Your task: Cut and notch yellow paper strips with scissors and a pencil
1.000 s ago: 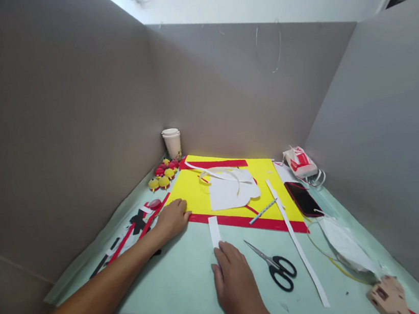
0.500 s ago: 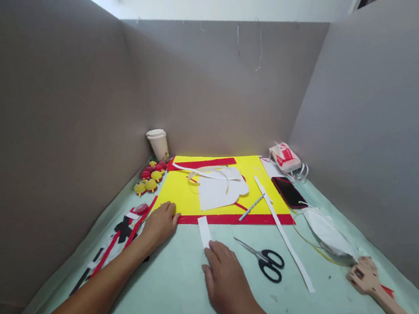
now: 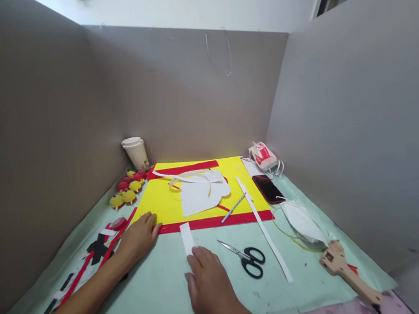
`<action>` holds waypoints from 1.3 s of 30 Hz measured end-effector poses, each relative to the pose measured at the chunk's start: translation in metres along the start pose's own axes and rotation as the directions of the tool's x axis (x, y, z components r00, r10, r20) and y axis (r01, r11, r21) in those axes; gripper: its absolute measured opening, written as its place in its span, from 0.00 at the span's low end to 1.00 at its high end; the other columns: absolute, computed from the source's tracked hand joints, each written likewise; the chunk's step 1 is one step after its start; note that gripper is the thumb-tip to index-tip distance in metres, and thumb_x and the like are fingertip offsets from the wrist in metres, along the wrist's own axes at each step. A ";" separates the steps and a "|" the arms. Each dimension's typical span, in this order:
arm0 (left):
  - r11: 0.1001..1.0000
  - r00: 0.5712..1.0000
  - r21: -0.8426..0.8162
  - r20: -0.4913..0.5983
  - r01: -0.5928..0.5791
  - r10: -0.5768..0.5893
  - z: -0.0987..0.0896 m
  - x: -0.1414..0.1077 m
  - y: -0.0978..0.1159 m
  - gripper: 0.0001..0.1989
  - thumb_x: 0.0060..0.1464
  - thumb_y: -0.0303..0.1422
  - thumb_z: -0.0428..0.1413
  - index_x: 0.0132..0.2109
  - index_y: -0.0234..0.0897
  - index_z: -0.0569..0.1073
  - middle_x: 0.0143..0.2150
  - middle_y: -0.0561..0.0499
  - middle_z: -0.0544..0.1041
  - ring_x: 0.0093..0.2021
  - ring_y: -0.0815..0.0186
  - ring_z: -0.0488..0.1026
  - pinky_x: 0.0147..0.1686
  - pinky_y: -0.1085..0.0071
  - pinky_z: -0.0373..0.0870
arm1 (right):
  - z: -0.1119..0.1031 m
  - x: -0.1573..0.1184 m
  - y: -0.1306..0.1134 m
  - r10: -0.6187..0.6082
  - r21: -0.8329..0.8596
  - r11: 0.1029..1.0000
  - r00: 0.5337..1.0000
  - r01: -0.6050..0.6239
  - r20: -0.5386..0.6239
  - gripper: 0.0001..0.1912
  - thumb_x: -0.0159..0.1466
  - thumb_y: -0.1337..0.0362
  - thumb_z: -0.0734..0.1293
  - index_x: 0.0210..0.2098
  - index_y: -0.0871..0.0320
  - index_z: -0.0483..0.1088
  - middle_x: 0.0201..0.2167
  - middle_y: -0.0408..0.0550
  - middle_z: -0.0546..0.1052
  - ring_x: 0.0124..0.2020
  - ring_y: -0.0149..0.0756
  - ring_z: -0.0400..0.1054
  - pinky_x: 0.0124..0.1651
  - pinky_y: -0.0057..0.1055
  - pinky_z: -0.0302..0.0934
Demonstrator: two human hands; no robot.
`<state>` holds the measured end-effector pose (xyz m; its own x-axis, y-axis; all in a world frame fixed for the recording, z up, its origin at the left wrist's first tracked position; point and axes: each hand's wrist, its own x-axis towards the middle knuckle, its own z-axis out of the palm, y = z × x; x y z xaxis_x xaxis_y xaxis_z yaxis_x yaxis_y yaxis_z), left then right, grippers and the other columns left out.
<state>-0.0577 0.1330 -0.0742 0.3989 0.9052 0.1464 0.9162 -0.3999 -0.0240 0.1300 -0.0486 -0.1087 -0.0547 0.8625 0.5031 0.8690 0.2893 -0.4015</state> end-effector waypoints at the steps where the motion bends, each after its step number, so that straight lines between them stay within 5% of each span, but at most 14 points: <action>1: 1.000 1.000 0.001 -0.007 -0.001 0.001 0.000 0.000 -0.001 0.20 0.64 0.38 0.44 0.55 0.32 0.70 0.61 0.36 0.69 0.58 0.51 0.68 0.56 0.58 0.63 | 0.000 0.000 0.000 0.001 0.000 1.000 1.000 -0.001 0.002 0.19 0.62 0.70 0.64 0.52 0.62 0.73 0.53 0.58 0.75 0.54 0.50 0.69 0.57 0.46 0.66; 21: 1.000 1.000 -0.026 0.014 0.004 -0.003 -0.001 0.003 -0.003 0.23 0.64 0.42 0.43 0.56 0.34 0.71 0.61 0.37 0.69 0.60 0.50 0.67 0.51 0.57 0.69 | -0.004 0.003 0.001 0.022 0.018 1.000 0.998 -0.023 0.056 0.19 0.63 0.68 0.64 0.53 0.61 0.71 0.55 0.57 0.74 0.56 0.49 0.67 0.59 0.46 0.63; 39: 0.999 1.000 0.030 -0.017 -0.018 0.019 -0.003 -0.007 0.001 0.22 0.65 0.38 0.42 0.56 0.29 0.70 0.61 0.34 0.68 0.61 0.51 0.66 0.57 0.58 0.63 | -0.006 0.002 0.003 0.009 0.023 1.000 0.998 -0.011 0.059 0.18 0.63 0.69 0.64 0.53 0.60 0.71 0.54 0.57 0.74 0.55 0.47 0.66 0.59 0.45 0.62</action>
<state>-0.0592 0.1259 -0.0725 0.4153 0.8951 0.1625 0.9096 -0.4117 -0.0566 0.1355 -0.0479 -0.1046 -0.0752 0.8880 0.4537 0.8580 0.2895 -0.4243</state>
